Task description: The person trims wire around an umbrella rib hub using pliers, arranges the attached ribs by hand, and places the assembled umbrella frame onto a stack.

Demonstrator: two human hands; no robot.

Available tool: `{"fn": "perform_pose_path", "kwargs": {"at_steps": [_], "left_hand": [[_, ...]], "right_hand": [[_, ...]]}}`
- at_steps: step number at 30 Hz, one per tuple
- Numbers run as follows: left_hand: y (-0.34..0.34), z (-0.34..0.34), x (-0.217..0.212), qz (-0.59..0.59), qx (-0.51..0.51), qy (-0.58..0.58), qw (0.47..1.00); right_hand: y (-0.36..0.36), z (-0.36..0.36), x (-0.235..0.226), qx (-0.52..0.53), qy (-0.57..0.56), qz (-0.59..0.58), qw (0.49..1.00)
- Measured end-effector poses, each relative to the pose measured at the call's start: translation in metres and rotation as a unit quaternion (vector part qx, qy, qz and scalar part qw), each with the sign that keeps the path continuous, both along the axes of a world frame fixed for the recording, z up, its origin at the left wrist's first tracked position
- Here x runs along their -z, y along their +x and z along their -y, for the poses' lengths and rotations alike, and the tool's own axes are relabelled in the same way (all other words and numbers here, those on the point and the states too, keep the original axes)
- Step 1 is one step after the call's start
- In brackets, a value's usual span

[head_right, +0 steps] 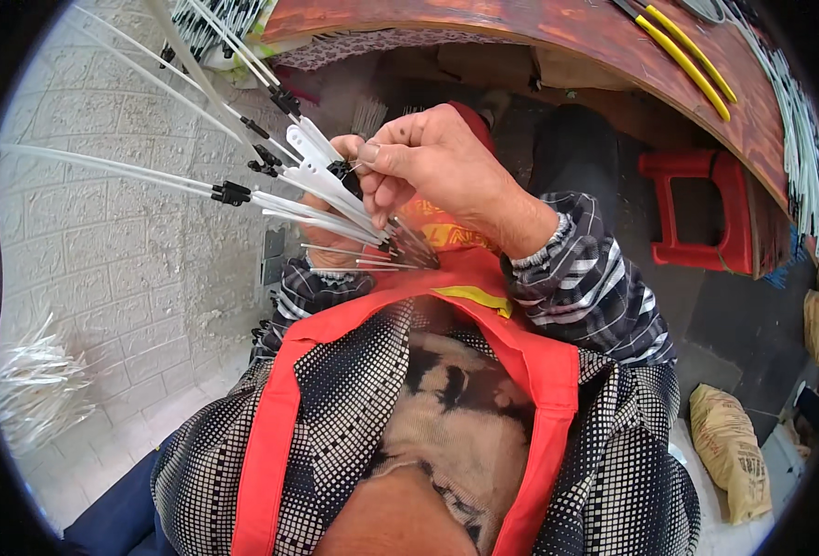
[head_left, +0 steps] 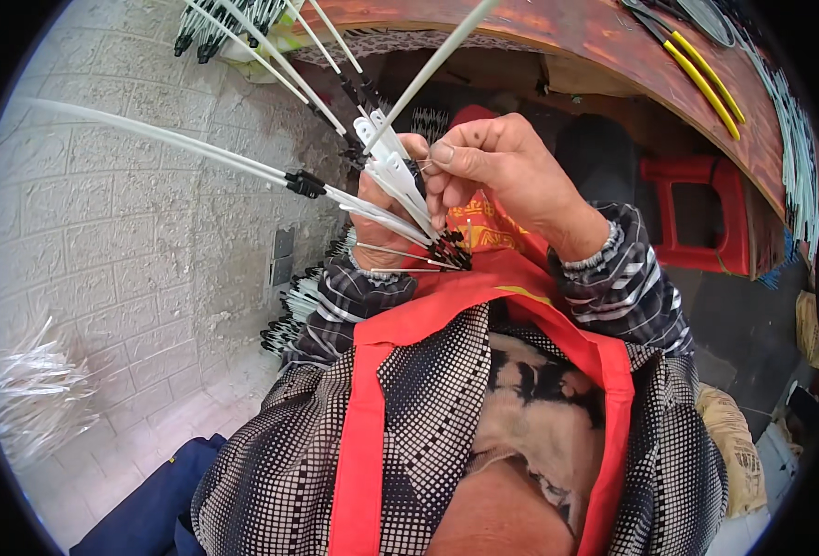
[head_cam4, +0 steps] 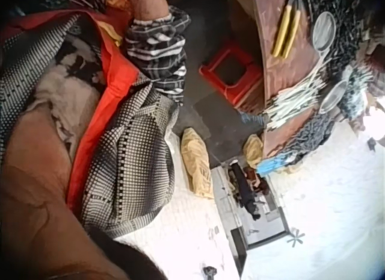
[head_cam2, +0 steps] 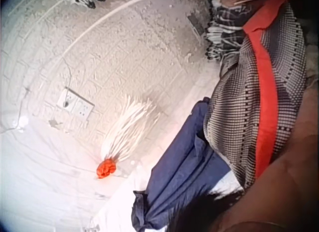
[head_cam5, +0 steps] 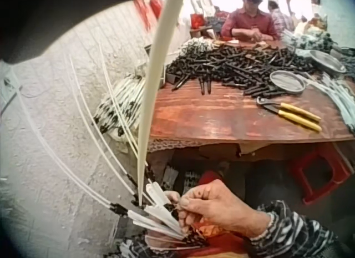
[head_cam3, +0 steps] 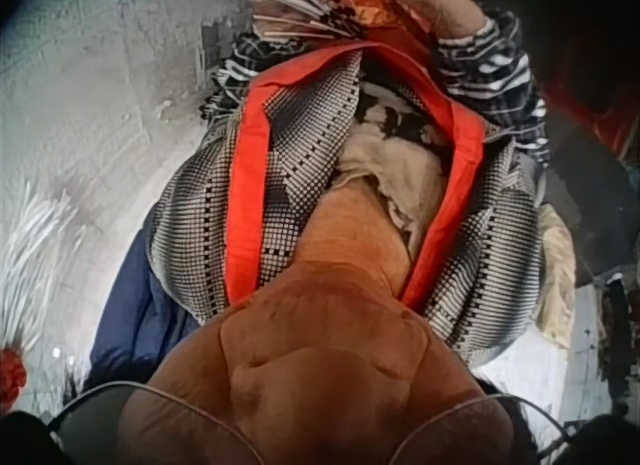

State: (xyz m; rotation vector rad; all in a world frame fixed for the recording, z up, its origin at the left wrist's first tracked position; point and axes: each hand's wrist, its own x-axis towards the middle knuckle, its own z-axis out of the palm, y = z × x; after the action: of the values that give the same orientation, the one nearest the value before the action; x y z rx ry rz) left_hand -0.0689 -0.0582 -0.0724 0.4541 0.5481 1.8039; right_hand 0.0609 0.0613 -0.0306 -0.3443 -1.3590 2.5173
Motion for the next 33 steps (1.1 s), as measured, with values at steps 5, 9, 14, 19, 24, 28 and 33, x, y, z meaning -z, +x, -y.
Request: {"fn": "perform_pose_path", "kwargs": {"at_steps": [5,9,14,19,24,28,33], "left_hand": [[0.002,-0.002,-0.003,0.003,-0.008,-0.027,1.000],[-0.001,-0.001,-0.001,0.007,-0.007,-0.020,1.000],[0.000,-0.001,0.001,-0.028,-0.029,-0.030,0.999],[0.002,0.000,0.001,-0.053,-0.028,-0.005,0.998],[0.003,-0.006,0.002,-0.075,-0.014,0.049,0.996],[0.006,-0.005,-0.001,-0.040,-0.016,0.033,0.999],[0.003,-0.009,0.004,-0.048,0.024,0.045,0.998]], "right_hand": [[0.000,0.003,0.012,0.001,-0.068,-0.029,0.997],[-0.001,0.013,0.012,0.050,-0.003,-0.032,0.998],[0.001,0.019,0.004,0.094,0.014,0.013,0.995],[0.011,0.011,-0.025,0.051,0.037,0.088,0.994],[0.022,-0.003,-0.033,0.022,0.283,0.125,0.951],[0.017,0.004,-0.027,0.172,0.397,0.004,0.901],[0.004,-0.010,-0.012,0.169,0.593,-0.116,0.779]]}}
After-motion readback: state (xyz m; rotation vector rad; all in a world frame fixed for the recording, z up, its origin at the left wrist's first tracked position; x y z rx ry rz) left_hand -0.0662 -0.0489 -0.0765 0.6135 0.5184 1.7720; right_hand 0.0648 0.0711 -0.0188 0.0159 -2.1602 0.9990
